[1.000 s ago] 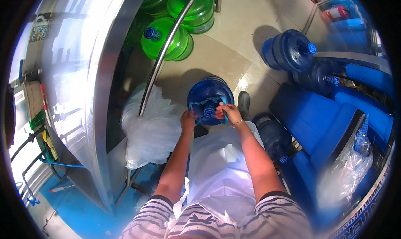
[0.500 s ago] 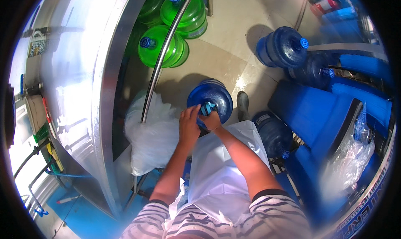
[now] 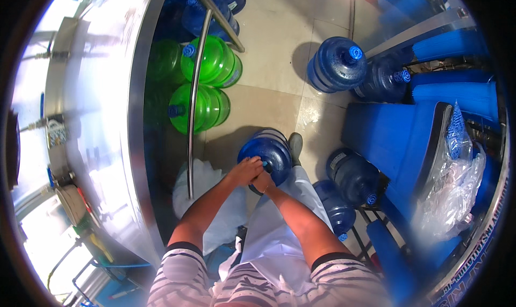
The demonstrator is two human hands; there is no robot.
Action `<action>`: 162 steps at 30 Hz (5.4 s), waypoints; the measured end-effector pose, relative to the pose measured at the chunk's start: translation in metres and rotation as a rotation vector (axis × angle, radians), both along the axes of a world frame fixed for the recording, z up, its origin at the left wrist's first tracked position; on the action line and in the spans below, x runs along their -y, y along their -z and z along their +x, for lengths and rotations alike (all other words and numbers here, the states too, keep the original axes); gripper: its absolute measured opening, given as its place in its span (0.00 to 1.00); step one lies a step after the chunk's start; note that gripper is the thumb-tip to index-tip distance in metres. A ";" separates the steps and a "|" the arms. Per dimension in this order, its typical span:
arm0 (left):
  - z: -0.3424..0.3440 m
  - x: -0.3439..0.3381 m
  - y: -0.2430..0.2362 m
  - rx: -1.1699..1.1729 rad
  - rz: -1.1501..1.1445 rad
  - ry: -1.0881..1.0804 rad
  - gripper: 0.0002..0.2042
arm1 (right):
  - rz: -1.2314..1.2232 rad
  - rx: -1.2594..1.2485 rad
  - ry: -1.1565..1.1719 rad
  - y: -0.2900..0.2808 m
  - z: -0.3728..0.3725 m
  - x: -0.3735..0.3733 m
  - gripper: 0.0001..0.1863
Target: The person repeatedly picks up large water jugs from a storage area, carries them to a three-wheeled vehicle, and places them in the cargo bed. The person uses a blue plastic jug lifter to grip and transport the jugs. The person also briefly fills a small metal pot with water from a tap and pours it into the vehicle.
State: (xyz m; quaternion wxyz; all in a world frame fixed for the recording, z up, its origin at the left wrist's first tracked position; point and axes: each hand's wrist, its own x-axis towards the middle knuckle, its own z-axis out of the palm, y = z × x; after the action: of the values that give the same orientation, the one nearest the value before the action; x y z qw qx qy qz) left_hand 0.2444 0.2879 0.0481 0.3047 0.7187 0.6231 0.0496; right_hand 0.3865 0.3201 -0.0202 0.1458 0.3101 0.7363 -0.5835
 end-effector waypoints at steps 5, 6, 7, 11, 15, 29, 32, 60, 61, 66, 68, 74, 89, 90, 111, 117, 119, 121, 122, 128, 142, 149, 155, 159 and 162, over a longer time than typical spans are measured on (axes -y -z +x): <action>-0.015 -0.036 -0.002 0.011 -0.133 0.274 0.13 | -0.177 0.159 -0.002 -0.027 -0.008 -0.024 0.23; -0.015 -0.043 -0.002 -0.013 -0.178 0.308 0.12 | -0.249 0.238 -0.044 -0.029 -0.008 -0.028 0.23; -0.013 -0.049 -0.003 -0.032 -0.222 0.342 0.11 | -0.367 0.295 -0.020 -0.030 -0.007 -0.032 0.23; -0.005 -0.059 -0.007 -0.025 -0.326 0.516 0.14 | -0.378 0.119 -0.006 -0.023 0.005 -0.028 0.23; -0.001 -0.055 -0.006 -0.127 -0.402 0.434 0.14 | -0.162 -0.071 0.035 -0.016 0.005 -0.012 0.22; 0.021 -0.017 -0.044 0.022 -0.534 -0.153 0.14 | 0.128 0.384 -0.384 -0.113 -0.009 -0.066 0.14; 0.024 -0.017 -0.091 0.018 -0.504 -0.193 0.13 | 0.067 0.471 -0.385 -0.163 -0.009 -0.065 0.15; -0.078 -0.287 -0.310 0.133 0.164 -0.140 0.11 | 0.537 0.211 -0.205 -0.360 -0.085 -0.320 0.14; -0.089 -0.304 -0.316 0.139 0.242 -0.122 0.10 | 0.443 0.080 -0.152 -0.365 -0.088 -0.341 0.13; -0.145 -0.370 -0.349 -0.045 0.234 0.161 0.10 | 0.538 -0.005 0.065 -0.391 -0.136 -0.382 0.13; -0.174 -0.389 -0.359 -0.026 0.286 0.127 0.11 | 0.509 0.031 0.065 -0.404 -0.166 -0.408 0.16; -0.247 -0.468 -0.361 -0.132 0.269 0.016 0.12 | 0.558 0.093 0.044 -0.398 -0.246 -0.497 0.18; -0.440 -0.795 -0.319 -0.020 0.060 -0.169 0.12 | 0.567 0.165 -0.298 -0.337 -0.447 -0.852 0.15; -0.455 -0.814 -0.317 -0.017 0.077 -0.179 0.12 | 0.571 0.163 -0.309 -0.331 -0.464 -0.873 0.14; -0.753 -1.173 -0.334 -0.079 0.157 -0.233 0.08 | 0.678 0.027 -0.381 -0.350 -0.768 -1.239 0.11; -0.817 -1.248 -0.328 -0.006 0.080 -0.464 0.08 | 0.559 0.186 -0.509 -0.354 -0.859 -1.337 0.16; -0.841 -1.274 -0.320 0.013 0.063 -0.591 0.07 | 0.490 0.181 -0.585 -0.356 -0.894 -1.365 0.17; -0.870 -1.292 -0.309 0.043 0.091 -0.715 0.06 | 0.509 0.165 -0.641 -0.356 -0.935 -1.387 0.17; -0.885 -1.296 -0.300 0.073 0.082 -0.771 0.06 | 0.488 0.156 -0.652 -0.354 -0.953 -1.394 0.16; -0.982 -1.331 -0.253 0.085 0.199 -0.944 0.07 | 0.659 0.108 -0.891 -0.334 -1.083 -1.437 0.14; -1.231 -1.415 -0.281 -0.073 0.072 -1.148 0.06 | 0.521 -0.113 -0.912 -0.311 -1.341 -1.524 0.12; -1.381 -1.412 -0.274 0.031 0.002 -1.281 0.05 | 0.530 -0.072 -1.111 -0.294 -1.515 -1.525 0.12; -1.501 -1.381 -0.258 -0.023 0.063 -1.331 0.07 | 0.511 -0.023 -1.129 -0.290 -1.644 -1.493 0.14; -1.598 -1.344 -0.255 0.058 0.055 -1.379 0.08 | 0.583 0.013 -1.157 -0.300 -1.747 -1.457 0.13; -1.650 -1.316 -0.267 0.076 -0.022 -1.332 0.08 | 0.685 -0.022 -1.287 -0.315 -1.803 -1.426 0.13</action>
State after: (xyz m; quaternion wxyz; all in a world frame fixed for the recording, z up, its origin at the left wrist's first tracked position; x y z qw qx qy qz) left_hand -1.4060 1.6035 0.3147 0.2378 0.1747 0.9232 0.2463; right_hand -1.4169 1.7457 0.2951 0.3474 -0.1618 0.9155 -0.1224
